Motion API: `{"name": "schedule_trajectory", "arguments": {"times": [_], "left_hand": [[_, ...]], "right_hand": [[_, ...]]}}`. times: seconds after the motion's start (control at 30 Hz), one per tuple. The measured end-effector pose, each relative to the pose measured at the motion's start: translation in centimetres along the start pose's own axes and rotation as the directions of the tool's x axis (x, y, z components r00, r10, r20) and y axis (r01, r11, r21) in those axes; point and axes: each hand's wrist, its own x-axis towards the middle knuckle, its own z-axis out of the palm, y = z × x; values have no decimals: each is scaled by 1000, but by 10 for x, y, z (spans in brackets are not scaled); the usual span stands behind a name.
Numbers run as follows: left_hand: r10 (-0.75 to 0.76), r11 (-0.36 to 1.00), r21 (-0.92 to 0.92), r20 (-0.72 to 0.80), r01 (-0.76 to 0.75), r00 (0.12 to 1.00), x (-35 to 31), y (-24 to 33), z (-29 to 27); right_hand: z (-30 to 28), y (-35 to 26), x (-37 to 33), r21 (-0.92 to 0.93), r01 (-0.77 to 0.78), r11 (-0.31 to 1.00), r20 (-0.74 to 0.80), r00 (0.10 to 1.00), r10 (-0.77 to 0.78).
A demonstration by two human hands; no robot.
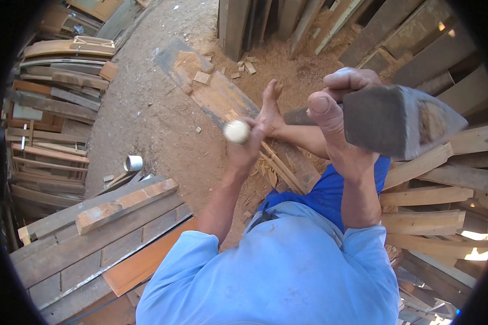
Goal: The person carves a slot into a wooden beam using a chisel and a heavy metal tool as a mallet, then moves several wooden planks around the workshop.
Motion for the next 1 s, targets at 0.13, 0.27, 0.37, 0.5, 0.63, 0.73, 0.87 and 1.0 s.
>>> {"name": "schedule_trajectory", "arguments": {"times": [0.13,0.27,0.37,0.5,0.63,0.73,0.87,1.0], "left_hand": [[10,1000,9,150,-12,989,-19,-24,12],[69,996,41,232,-81,970,-22,1,8],[116,993,-52,344,-105,932,2,-3,-1],[27,979,-191,466,71,884,-29,-20,14],[449,766,-3,718,-643,531,-98,-39,53],[410,727,74,751,-683,518,-113,-53,66],[403,700,97,764,-707,504,-115,-56,69],[399,677,66,804,-733,441,-107,-54,71]], "right_hand": [[-4,11,4,-318,238,918,458,886,-72],[-8,39,3,-700,541,466,714,521,469],[-1,24,7,-757,317,572,631,583,512],[-10,35,-25,-423,-209,882,423,815,396],[-20,36,-38,-189,-411,892,225,866,447],[-27,34,-33,-207,-371,905,193,892,409],[-38,38,-38,-210,-362,908,195,895,402],[-35,44,-45,-190,-421,887,202,867,455]]}}
